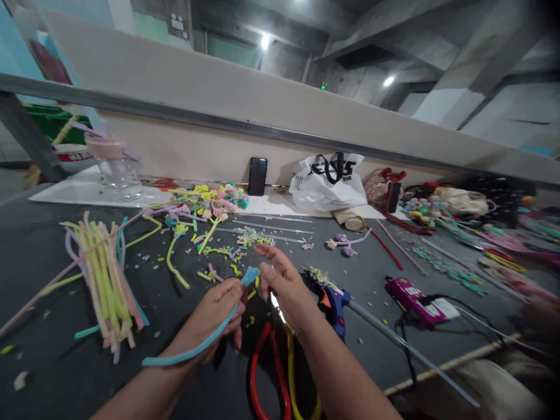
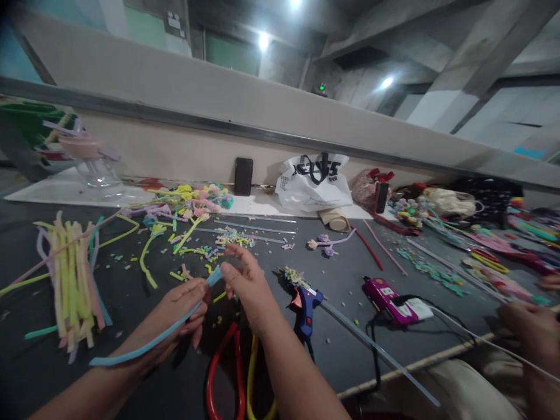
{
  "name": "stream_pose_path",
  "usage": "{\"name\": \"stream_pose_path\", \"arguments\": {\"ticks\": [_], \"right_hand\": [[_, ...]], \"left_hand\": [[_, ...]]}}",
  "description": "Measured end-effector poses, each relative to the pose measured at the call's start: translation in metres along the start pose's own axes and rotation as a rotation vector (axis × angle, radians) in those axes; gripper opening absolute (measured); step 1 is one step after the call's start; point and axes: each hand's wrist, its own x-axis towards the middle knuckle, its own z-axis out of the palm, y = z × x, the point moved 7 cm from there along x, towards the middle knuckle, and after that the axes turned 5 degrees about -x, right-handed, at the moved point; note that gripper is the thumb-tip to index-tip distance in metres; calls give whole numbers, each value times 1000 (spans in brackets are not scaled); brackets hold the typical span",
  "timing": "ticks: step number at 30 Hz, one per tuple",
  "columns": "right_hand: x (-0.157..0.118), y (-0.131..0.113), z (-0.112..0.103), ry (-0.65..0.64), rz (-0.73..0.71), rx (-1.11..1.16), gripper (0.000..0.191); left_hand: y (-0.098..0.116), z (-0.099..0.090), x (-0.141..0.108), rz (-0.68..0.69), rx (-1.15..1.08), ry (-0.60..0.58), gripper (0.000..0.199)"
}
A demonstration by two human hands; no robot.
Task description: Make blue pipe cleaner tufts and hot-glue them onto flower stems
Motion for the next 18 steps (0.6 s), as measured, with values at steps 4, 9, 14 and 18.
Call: {"name": "stream_pose_path", "arguments": {"ticks": [4, 9, 14, 18], "right_hand": [[-25, -52, -16, 182, -79, -305, 31], [-76, -38, -16, 6, 47, -1146, 29], [-103, 14, -25, -135, 256, -1493, 50], [-101, 28, -19, -207, 200, -1541, 57]], "left_hand": [[8, -3, -1, 34, 30, 20, 33], [11, 0, -2, 63, 19, -19, 31], [11, 1, -3, 107, 46, -50, 30], [10, 3, -4, 98, 66, -62, 31]]}}
